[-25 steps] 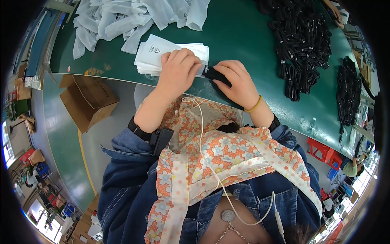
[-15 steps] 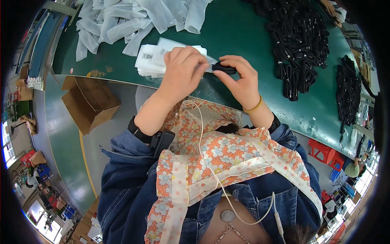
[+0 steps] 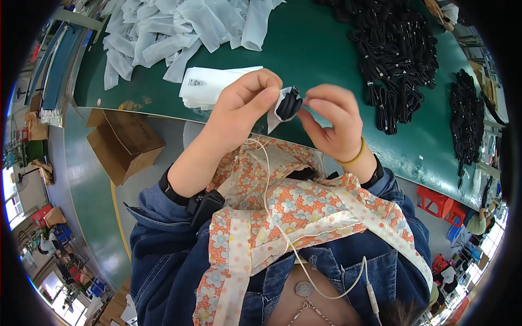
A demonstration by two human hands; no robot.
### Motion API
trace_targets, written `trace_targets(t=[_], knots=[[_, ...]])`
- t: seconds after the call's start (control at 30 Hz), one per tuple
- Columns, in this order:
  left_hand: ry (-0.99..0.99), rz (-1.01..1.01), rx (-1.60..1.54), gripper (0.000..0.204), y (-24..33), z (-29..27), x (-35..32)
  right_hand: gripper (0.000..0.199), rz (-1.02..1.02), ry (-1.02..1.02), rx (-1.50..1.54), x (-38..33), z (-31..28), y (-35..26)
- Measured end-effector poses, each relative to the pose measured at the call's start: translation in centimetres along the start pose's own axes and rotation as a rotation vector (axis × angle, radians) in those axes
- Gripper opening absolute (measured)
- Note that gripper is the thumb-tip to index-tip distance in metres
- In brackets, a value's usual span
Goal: The person bags black cables by hand, picking up a cable, sliding it into a white plastic bag, and placing the bagged cable onto a pile on the table.
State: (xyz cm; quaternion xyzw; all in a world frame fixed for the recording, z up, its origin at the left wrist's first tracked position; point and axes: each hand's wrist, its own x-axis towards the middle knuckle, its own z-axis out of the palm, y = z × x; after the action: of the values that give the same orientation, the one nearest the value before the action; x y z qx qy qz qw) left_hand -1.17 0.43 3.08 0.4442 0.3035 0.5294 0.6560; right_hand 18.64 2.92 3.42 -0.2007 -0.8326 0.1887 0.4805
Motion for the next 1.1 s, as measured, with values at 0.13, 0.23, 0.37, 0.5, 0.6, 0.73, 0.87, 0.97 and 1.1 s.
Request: trace_targets(t=[0.13,0.23,0.37,0.5,0.6,0.73,0.87,0.97,1.1], knots=[[0.000,-0.071,-0.154,0.012,1.2,0.6,-0.3,0.035,-0.056,-0.103,-0.103,1.1,-0.7,-0.8],[0.043,-0.030,-0.059,0.012,0.5,1.4,-0.5,0.032,-0.062,-0.115,-0.146,0.9,-0.4,-0.6],[0.006,-0.072,-0.026,0.013,-0.2,0.9,-0.3,0.029,-0.067,-0.076,-0.186,0.5,-0.7,-0.3],[-0.041,0.031,0.296,0.014,0.4,0.6,-0.1,0.031,-0.086,-0.121,-0.240,0.5,-2.2,-0.7],[-0.100,-0.086,0.332,0.014,1.3,1.2,-0.4,0.032,-0.101,-0.185,-0.298,1.1,-3.7,-1.3],[-0.051,-0.093,0.208,0.012,3.5,1.4,1.3,0.032,-0.037,-0.216,-0.123,1.3,-5.3,-1.7],[0.153,0.255,0.315,0.013,7.8,-5.7,7.9,0.029,0.315,-0.041,-0.268,0.6,-6.8,0.9],[0.447,0.385,0.045,0.017,10.7,-8.2,9.4,0.029,0.617,0.014,-0.504,-3.8,-8.6,5.7],[0.719,0.364,0.682,0.013,5.3,-10.0,6.9,0.030,0.669,-0.234,-1.064,-8.1,-8.3,8.3]])
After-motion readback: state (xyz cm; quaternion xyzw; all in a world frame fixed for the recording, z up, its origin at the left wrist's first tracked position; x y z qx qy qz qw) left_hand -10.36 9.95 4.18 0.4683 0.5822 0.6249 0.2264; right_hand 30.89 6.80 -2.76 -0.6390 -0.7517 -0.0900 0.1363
